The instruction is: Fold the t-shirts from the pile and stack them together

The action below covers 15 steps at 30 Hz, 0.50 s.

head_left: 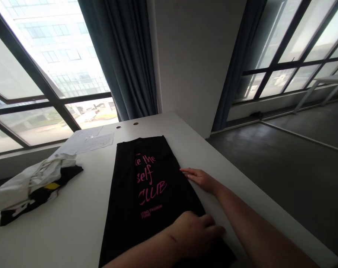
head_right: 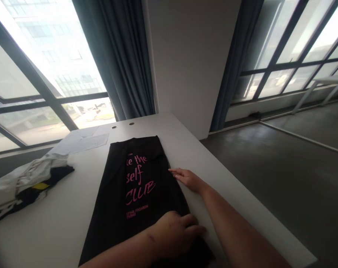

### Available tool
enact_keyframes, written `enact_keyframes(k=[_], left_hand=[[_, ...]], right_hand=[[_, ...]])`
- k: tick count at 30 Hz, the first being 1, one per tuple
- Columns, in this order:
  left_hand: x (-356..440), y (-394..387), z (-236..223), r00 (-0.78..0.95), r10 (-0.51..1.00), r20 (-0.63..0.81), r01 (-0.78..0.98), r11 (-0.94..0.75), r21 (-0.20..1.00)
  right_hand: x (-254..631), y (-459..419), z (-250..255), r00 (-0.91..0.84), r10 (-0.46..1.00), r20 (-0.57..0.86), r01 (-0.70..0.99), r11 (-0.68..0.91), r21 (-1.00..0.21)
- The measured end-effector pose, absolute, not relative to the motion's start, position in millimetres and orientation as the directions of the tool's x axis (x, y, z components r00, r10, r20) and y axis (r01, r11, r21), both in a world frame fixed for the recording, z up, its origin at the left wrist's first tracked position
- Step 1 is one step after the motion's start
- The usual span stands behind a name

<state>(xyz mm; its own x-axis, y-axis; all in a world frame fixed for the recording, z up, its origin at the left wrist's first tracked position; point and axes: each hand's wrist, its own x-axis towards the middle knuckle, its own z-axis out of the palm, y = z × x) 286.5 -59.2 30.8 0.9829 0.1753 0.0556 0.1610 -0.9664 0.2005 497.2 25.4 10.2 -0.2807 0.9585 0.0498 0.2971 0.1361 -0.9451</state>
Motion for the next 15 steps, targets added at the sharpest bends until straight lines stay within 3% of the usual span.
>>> enact_keyframes(k=[7,15], left_hand=[[264.7,-53.6,46.4,0.983,0.183,0.017,0.177,-0.965,0.193],[193.8,-62.1,63.0,0.927,0.36,0.102,0.292,-0.866,0.405]], right_hand=[[500.5,29.3,-0.1,-0.243,0.965,0.102,0.316,0.178,-0.932],[486.3,45.8,-16.9,-0.223,0.955,0.195,0.529,0.287,-0.798]])
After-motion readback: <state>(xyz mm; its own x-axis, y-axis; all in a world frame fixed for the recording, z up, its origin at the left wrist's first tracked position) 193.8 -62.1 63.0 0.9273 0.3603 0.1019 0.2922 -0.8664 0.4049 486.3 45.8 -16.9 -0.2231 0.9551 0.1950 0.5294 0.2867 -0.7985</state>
